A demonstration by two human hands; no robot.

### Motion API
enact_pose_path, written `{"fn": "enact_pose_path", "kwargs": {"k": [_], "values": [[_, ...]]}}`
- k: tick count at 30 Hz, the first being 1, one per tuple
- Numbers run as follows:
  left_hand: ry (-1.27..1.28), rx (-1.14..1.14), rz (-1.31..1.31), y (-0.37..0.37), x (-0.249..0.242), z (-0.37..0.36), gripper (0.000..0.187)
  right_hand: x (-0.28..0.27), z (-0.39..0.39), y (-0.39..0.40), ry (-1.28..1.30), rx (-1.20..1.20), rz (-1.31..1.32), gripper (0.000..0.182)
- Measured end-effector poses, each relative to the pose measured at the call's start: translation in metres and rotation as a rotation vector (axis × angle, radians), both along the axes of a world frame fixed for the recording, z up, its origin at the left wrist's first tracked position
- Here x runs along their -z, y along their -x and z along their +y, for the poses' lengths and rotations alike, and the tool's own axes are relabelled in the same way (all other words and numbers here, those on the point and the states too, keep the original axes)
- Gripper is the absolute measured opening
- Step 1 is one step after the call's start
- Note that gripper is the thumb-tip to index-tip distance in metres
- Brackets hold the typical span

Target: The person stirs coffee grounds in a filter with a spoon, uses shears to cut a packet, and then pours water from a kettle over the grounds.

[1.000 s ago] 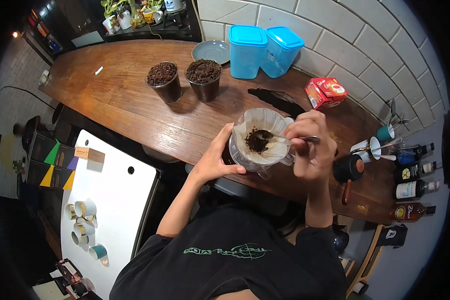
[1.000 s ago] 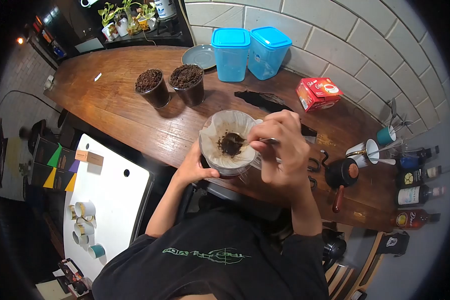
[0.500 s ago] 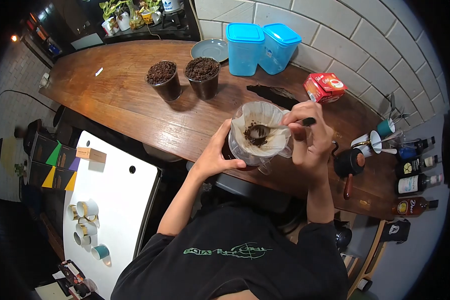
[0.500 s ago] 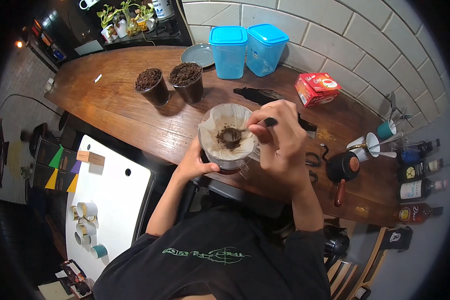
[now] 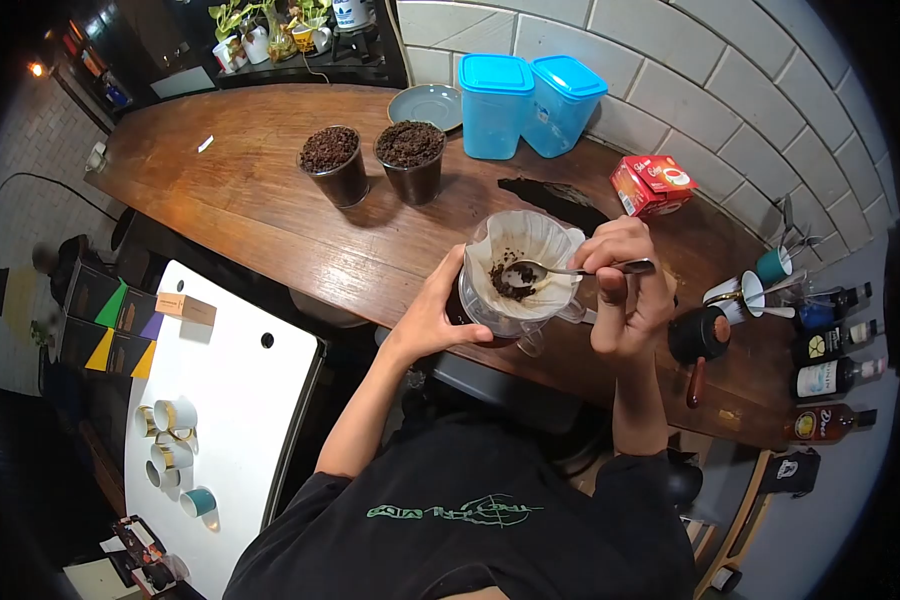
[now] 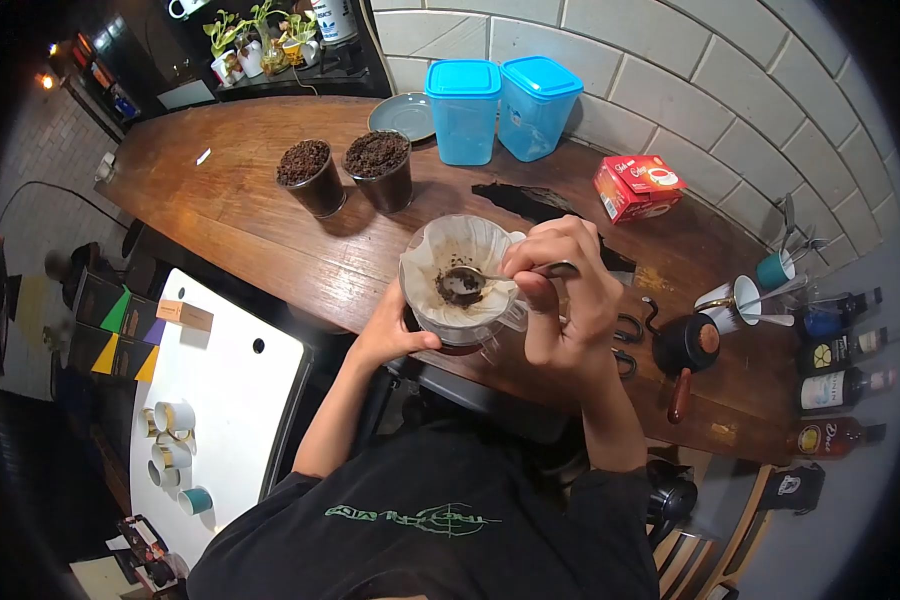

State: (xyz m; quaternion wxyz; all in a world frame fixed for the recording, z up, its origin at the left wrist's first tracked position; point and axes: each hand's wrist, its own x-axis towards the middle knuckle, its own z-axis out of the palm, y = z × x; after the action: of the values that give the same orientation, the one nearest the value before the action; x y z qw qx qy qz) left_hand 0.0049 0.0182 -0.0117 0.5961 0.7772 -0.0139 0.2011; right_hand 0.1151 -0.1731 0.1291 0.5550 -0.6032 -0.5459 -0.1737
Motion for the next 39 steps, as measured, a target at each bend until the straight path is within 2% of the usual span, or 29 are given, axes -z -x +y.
{"fn": "enact_pose_path", "kwargs": {"k": [2, 9, 12, 19, 21, 23, 25, 28, 31, 37, 39], "values": [[0.02, 0.009, 0.023, 0.001, -0.007, -0.001, 0.117, -0.004, -0.001, 0.006, 0.127, 0.086, 0.024, 0.007], [0.098, -0.006, 0.077, 0.002, -0.006, -0.003, 0.123, -0.004, 0.002, 0.005, 0.08, 0.207, -0.069, 0.008], [0.087, -0.009, 0.082, 0.002, -0.007, -0.003, 0.124, -0.003, 0.002, 0.003, 0.139, 0.146, -0.091, 0.009], [0.124, 0.028, 0.085, 0.0, -0.011, -0.004, 0.12, -0.018, -0.001, 0.015, 0.056, 0.209, -0.03, 0.008], [0.087, 0.026, 0.042, -0.001, -0.003, -0.002, 0.117, -0.016, 0.002, 0.015, 0.192, 0.187, -0.083, 0.006], [0.1, 0.042, 0.045, 0.0, -0.008, -0.002, 0.115, -0.015, 0.004, 0.015, 0.196, 0.223, -0.106, 0.004], [0.08, 0.053, 0.045, 0.0, -0.01, -0.002, 0.114, -0.016, 0.004, 0.016, 0.079, 0.318, -0.176, 0.004], [0.037, 0.028, 0.019, -0.001, -0.007, -0.001, 0.112, -0.021, 0.002, 0.02, 0.151, 0.369, -0.272, 0.004], [0.032, 0.042, -0.015, -0.002, -0.007, -0.001, 0.112, -0.014, 0.002, 0.022, 0.22, 0.25, -0.216, 0.005], [0.022, 0.062, 0.01, 0.0, -0.01, -0.001, 0.114, -0.023, -0.002, 0.027, 0.16, 0.241, -0.109, 0.006], [0.022, 0.063, 0.011, 0.0, -0.012, -0.001, 0.114, -0.019, 0.003, 0.024, 0.265, 0.226, -0.156, 0.006]]}}
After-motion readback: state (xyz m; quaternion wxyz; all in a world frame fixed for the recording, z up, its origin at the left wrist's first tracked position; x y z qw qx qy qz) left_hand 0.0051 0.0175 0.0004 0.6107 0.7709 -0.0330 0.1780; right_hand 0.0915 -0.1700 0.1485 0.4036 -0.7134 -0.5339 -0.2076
